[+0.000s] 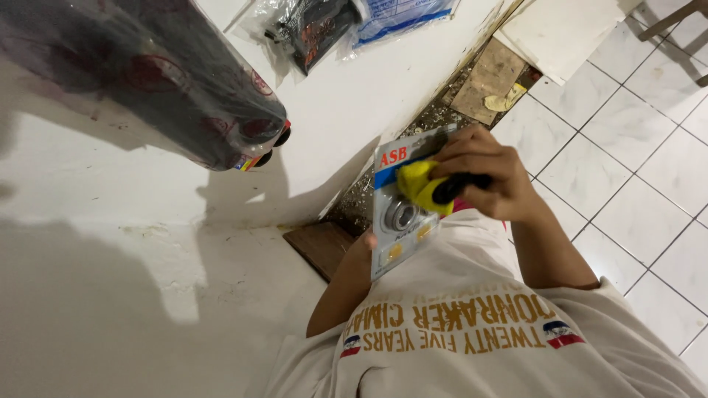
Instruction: The person wipes the exterior of a packaged bearing set using a yellow and black cloth, cleaning various sides of the plastic and cardboard packaging by hand.
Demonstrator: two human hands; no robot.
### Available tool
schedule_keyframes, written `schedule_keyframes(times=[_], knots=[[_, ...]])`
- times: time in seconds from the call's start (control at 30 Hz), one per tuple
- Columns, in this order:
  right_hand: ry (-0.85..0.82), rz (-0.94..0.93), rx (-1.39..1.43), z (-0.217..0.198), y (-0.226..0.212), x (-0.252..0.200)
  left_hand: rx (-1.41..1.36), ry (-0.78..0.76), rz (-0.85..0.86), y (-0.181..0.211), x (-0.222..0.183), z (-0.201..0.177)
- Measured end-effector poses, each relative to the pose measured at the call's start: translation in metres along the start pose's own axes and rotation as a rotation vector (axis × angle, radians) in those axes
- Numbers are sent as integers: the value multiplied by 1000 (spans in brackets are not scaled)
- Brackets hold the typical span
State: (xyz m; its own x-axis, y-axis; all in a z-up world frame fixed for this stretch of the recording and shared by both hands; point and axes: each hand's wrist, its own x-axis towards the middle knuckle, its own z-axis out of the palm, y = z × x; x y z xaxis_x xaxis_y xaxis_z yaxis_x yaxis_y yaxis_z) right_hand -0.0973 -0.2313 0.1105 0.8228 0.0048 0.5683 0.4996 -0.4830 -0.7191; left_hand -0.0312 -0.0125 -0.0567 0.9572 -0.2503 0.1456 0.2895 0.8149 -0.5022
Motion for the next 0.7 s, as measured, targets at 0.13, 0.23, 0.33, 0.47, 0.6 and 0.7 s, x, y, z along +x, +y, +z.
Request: schedule_keyframes(times=[0.13,0.23,0.33,0.47,0.6,0.7], knots=[[-1,57,-15,-1,11,-4,-72,-31,32,-19,6,-3],[-7,46,-30,11,6,3,-113,-53,66,-28,6,-1],[-24,4,-31,12,6,8,-150,-60,90,-63,4,-1],[-11,102,-13,6,9,18,-218,-82,110,-150,12,12],[-104,182,-18,7,9,32,-278,-101,152,-179,24,24],[-154,22,-84,20,16,39,-316,-118,190,-186,27,17]])
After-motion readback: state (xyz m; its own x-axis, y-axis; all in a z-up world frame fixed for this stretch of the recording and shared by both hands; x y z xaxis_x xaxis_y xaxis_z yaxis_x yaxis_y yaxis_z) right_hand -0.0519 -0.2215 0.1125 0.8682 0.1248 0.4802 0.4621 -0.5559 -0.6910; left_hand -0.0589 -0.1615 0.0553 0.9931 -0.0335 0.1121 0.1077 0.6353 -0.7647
